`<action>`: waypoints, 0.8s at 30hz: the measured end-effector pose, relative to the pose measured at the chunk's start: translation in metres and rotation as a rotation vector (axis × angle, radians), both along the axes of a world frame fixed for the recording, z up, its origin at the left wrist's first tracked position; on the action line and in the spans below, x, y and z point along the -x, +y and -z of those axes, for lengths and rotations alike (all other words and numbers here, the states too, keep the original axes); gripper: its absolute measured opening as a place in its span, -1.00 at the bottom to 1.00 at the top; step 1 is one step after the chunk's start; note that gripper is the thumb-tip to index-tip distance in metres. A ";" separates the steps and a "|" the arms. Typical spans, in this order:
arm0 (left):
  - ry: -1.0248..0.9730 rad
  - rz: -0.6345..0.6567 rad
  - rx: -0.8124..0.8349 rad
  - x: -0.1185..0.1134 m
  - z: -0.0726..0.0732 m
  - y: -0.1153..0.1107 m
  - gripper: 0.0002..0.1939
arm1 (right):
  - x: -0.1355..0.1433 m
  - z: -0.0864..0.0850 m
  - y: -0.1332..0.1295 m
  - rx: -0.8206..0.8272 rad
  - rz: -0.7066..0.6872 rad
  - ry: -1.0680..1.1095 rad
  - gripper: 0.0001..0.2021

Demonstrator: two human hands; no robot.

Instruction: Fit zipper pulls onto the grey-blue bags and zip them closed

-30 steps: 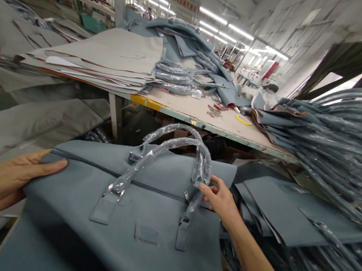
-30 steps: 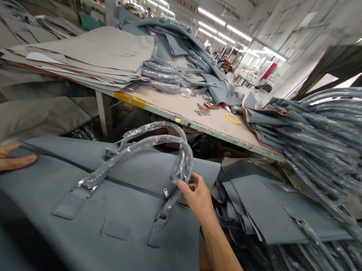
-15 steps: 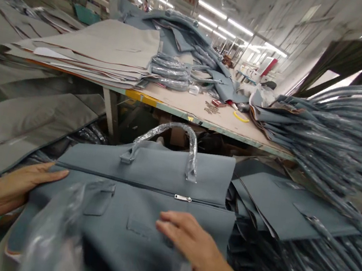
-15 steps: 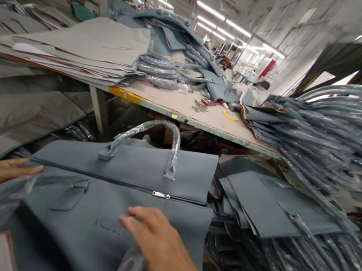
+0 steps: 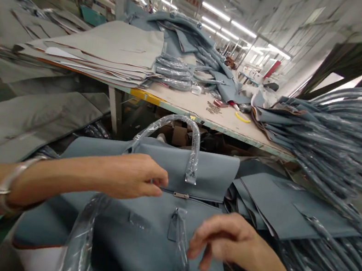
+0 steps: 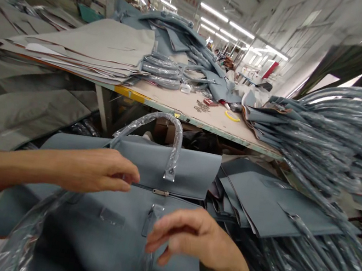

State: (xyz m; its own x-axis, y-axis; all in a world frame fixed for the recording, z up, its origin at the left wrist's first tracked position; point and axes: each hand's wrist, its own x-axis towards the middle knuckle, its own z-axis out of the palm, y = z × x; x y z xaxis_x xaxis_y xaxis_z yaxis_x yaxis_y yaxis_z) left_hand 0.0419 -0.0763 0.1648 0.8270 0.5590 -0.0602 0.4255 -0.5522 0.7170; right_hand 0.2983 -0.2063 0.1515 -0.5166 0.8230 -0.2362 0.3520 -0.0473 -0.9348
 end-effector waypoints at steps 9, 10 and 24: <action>0.391 0.152 -0.432 -0.046 0.077 -0.033 -0.81 | 0.027 0.076 0.050 -0.489 0.198 -0.892 -0.72; 0.396 0.138 -0.429 -0.044 0.082 -0.033 -0.83 | 0.029 0.075 0.052 -0.491 0.189 -0.938 -0.76; 0.317 0.073 -0.263 -0.040 0.102 -0.022 -0.83 | 0.031 0.083 0.050 -0.656 0.249 -1.173 -0.80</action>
